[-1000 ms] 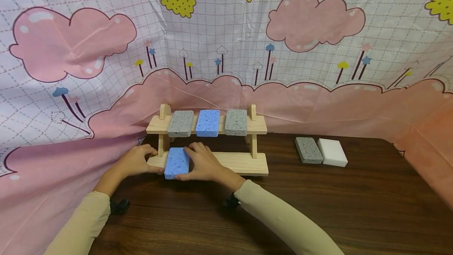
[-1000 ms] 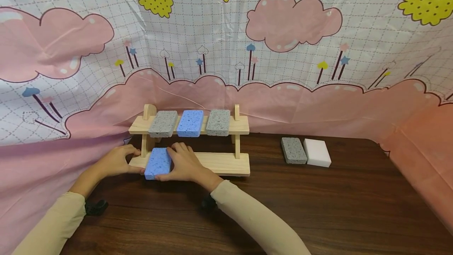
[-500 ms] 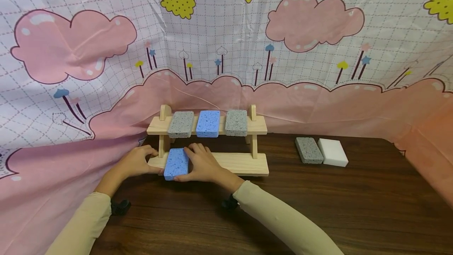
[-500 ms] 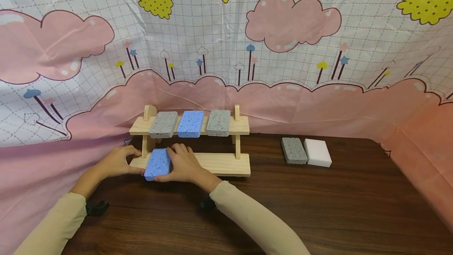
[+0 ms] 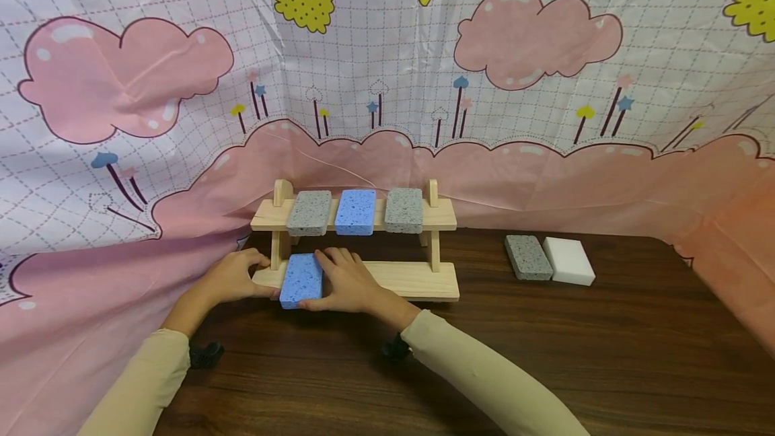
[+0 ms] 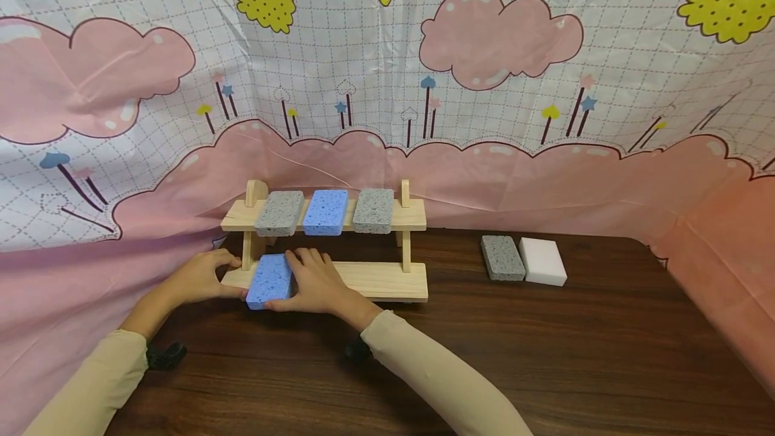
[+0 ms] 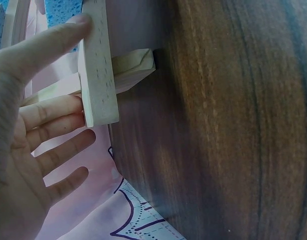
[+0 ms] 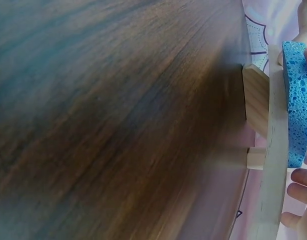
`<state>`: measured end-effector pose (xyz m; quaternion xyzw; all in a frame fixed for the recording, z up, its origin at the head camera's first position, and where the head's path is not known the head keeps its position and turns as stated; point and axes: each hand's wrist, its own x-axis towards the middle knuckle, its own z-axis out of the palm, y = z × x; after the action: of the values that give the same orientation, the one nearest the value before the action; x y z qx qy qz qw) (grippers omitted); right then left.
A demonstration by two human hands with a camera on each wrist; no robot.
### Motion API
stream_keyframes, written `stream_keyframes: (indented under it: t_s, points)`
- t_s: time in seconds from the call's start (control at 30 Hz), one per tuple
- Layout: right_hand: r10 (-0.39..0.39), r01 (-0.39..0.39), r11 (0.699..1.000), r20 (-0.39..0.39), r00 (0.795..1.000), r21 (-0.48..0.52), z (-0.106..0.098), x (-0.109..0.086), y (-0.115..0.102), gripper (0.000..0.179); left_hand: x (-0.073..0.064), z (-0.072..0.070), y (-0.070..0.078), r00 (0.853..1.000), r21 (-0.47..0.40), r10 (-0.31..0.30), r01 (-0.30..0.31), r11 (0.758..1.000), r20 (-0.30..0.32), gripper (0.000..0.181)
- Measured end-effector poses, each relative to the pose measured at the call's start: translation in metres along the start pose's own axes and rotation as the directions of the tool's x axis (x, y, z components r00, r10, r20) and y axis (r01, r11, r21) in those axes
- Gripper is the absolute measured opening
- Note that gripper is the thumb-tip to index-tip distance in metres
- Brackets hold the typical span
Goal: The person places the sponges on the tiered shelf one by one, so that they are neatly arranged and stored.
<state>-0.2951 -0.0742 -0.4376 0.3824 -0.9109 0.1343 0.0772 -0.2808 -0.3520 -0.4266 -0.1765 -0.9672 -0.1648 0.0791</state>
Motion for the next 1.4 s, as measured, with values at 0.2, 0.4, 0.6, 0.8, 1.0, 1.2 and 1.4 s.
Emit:
stream_keyframes:
  t_s: [0.2, 0.4, 0.6, 0.8, 1.0, 1.2, 1.4]
  points:
    - [-0.010, 0.010, 1.000, 0.016, 1.000, 0.011, -0.002, -0.004, 0.002, 0.105, 0.000, 0.000, 0.001, 1.000, -0.002, -0.011, 0.011, 1.000, 0.013, 0.068]
    - [-0.016, 0.016, 1.000, 0.036, 0.999, 0.022, -0.004, -0.007, 0.006, 0.106, 0.000, -0.001, 0.001, 0.999, 0.003, -0.023, 0.023, 1.000, 0.023, 0.069]
    - [-0.014, 0.012, 0.999, 0.053, 0.998, 0.051, -0.005, -0.012, 0.012, 0.108, 0.000, -0.002, 0.002, 0.999, -0.001, -0.029, 0.029, 1.000, 0.029, 0.070]
    - [-0.016, 0.010, 0.997, 0.086, 0.996, 0.070, -0.009, -0.020, 0.019, 0.107, 0.001, -0.002, 0.001, 0.999, 0.001, -0.025, 0.024, 1.000, 0.024, 0.070]
    - [-0.031, 0.025, 0.997, 0.087, 0.996, 0.068, -0.014, -0.029, 0.025, 0.104, 0.000, -0.002, 0.000, 0.999, 0.014, -0.029, 0.029, 0.999, 0.030, 0.072]
    - [-0.054, 0.050, 0.998, 0.086, 0.995, 0.040, -0.020, -0.039, 0.031, 0.100, 0.000, -0.003, 0.001, 0.999, 0.011, -0.030, 0.030, 0.999, 0.032, 0.072]
    - [-0.091, 0.090, 0.996, 0.043, 0.995, 0.029, -0.032, -0.053, 0.036, 0.092, 0.000, -0.003, 0.002, 1.000, 0.015, -0.018, 0.018, 1.000, 0.025, 0.071]
